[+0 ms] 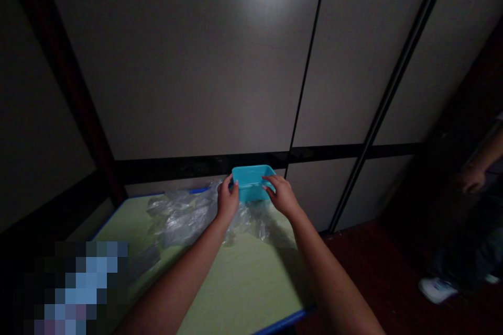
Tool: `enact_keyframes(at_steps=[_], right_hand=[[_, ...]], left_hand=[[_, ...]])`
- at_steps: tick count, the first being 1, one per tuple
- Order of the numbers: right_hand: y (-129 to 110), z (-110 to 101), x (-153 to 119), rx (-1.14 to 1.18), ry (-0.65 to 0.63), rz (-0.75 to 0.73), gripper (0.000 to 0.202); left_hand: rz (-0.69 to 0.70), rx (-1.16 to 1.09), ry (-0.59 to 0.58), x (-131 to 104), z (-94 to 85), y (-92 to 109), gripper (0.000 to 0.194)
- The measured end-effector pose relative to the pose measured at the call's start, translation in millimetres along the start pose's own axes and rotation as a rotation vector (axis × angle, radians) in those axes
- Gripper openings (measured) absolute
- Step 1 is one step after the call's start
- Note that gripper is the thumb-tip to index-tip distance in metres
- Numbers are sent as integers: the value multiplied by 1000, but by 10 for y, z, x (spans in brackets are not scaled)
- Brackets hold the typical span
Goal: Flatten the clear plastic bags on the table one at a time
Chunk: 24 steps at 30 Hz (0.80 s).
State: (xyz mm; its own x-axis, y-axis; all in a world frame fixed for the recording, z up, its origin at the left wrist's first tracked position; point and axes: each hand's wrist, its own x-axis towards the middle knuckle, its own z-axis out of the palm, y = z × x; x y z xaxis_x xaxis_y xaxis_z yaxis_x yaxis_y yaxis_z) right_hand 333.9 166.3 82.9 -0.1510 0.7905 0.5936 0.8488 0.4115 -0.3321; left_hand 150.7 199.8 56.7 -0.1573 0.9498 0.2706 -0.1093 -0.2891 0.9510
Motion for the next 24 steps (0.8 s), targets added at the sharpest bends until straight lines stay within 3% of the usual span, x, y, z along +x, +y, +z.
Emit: enact_keyframes(at_steps=[3, 6, 9, 11, 14, 17, 19, 21, 24], right_hand=[[-335, 66, -245, 138, 35, 72, 27], [-608, 210, -437, 222, -113, 89, 26], [-733, 358, -559, 248, -227, 57, 26], [-753, 433, -617, 273, -292, 19, 26], [-761, 498, -694, 305, -411, -45, 21], [-783, 528, -752, 259, -541, -91, 18], [-799, 544, -769, 238, -574, -106, 18], [-805, 559, -771, 239, -574, -104, 17], [-792, 577, -758, 205, -540, -43, 15]], left_hand=[[168, 94, -86, -135, 46, 251, 27], [290, 170, -235, -353, 59, 501, 13], [520, 439, -445, -625, -75, 674, 20], [591, 630, -519, -803, -279, 726, 24], [571, 844, -598, -1015, -729, 694, 24], [501, 1050, -695, -1121, -1224, 542, 24], [455, 1125, -682, -1130, -1492, 412, 23], [416, 1125, -669, -1105, -1663, 300, 21], [421, 1112, -660, -1058, -1739, 211, 24]])
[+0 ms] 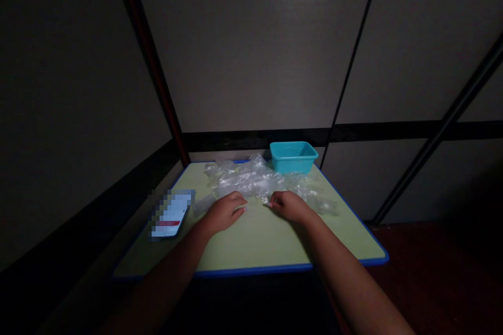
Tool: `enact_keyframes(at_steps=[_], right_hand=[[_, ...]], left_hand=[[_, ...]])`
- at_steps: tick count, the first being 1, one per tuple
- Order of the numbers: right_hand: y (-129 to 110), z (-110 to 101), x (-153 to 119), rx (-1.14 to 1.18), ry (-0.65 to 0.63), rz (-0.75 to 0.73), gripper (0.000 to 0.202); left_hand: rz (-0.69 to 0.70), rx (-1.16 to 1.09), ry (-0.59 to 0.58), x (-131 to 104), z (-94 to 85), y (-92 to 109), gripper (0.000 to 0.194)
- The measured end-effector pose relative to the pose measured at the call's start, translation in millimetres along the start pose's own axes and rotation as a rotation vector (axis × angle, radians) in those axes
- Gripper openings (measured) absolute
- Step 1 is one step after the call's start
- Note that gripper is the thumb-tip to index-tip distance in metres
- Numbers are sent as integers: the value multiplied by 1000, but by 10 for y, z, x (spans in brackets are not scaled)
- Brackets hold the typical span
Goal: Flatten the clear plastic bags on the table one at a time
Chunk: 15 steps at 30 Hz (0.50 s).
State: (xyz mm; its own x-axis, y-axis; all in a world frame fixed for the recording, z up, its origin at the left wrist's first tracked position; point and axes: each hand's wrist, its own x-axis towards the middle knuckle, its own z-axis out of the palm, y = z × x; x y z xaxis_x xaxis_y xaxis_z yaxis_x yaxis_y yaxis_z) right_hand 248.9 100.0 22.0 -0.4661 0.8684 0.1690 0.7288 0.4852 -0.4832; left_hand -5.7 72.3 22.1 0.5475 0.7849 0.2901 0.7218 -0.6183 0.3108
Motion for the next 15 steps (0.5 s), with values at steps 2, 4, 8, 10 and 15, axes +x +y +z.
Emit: enact_keyframes(at_steps=[2, 4, 8, 10, 15], right_hand=[[20, 3, 16, -14, 43, 54, 14], [40, 11, 37, -33, 79, 105, 13], [32, 35, 101, -69, 136, 145, 25], [-4, 50, 129, -87, 152, 129, 35], [-114, 93, 130, -133, 144, 90, 43]], left_hand=[[22, -8, 0, 25, 17, -6, 25], [47, -19, -9, 46, 31, 4, 25], [57, -37, -2, 51, 47, 10, 24], [48, -38, 5, 43, 42, 10, 24], [34, -42, 16, 35, 14, 27, 23]])
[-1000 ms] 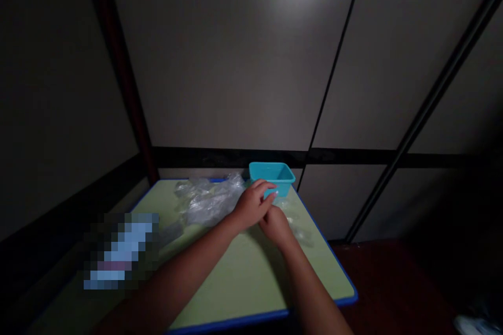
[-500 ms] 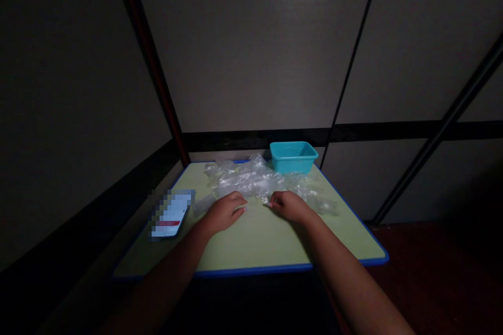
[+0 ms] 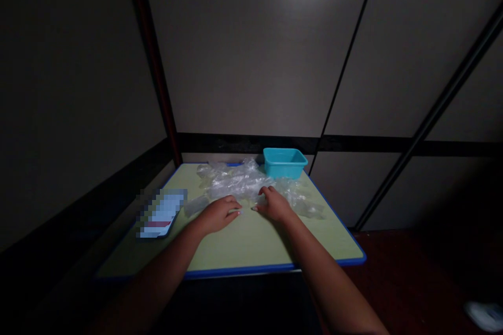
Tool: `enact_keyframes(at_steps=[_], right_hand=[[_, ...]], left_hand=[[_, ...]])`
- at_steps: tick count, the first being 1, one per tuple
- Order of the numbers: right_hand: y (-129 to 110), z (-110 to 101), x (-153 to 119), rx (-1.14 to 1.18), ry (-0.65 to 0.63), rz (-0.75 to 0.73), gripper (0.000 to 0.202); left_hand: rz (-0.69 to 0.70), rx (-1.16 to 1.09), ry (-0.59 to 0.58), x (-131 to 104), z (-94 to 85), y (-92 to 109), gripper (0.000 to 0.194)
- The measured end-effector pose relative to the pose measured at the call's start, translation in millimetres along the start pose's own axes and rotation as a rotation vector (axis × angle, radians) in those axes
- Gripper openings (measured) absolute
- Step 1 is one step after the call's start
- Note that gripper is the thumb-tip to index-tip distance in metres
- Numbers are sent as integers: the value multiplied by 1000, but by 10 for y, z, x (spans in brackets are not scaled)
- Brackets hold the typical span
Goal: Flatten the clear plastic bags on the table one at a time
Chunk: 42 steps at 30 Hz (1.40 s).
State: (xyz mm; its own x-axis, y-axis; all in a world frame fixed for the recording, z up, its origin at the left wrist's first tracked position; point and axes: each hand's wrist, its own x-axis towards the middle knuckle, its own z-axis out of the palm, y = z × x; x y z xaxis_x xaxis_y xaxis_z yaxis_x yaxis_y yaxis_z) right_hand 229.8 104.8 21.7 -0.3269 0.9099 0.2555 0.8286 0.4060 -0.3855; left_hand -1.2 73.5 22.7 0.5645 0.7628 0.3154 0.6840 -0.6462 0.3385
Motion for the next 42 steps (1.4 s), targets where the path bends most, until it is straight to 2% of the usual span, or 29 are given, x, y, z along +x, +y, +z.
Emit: enact_keyframes(at_steps=[7, 14, 19, 21, 23, 26, 31, 33, 36, 38, 40, 42], right_hand=[[-27, 24, -9, -24, 23, 14, 22], [143, 117, 70, 134, 19, 76, 27], [256, 92, 125, 240, 62, 96, 12], [272, 16, 162, 267, 96, 95, 8], [255, -106, 206, 289, 142, 81, 13], [140, -362, 276, 324, 217, 27, 19], [-280, -850, 358, 402, 269, -119, 27], [-475, -1028, 362, 561, 261, -215, 31], [-714, -1247, 342, 850, 247, -251, 32], [-803, -1336, 336, 1007, 249, -241, 31], [-817, -1357, 356, 1115, 245, -239, 30], [-751, -1301, 402, 1174, 229, -233, 31]], left_hand=[[8, -11, 16, 5, -2, -9, 22], [-10, -20, 85, -9, -26, -53, 20], [-50, -36, 187, 11, -6, -109, 16], [-92, -37, 266, 27, -8, -147, 15], [-132, -33, 356, 41, -24, -182, 16], [-154, -20, 460, 47, -57, -200, 31], [-98, -41, 529, 32, -73, -148, 65], [-119, -97, 565, 32, -71, -130, 74], [-126, -325, 585, 45, -72, -113, 84], [-120, -659, 540, 59, -77, -100, 86], [-138, -1081, 419, 65, -94, -80, 81], [-165, -1448, 213, 57, -124, -52, 78]])
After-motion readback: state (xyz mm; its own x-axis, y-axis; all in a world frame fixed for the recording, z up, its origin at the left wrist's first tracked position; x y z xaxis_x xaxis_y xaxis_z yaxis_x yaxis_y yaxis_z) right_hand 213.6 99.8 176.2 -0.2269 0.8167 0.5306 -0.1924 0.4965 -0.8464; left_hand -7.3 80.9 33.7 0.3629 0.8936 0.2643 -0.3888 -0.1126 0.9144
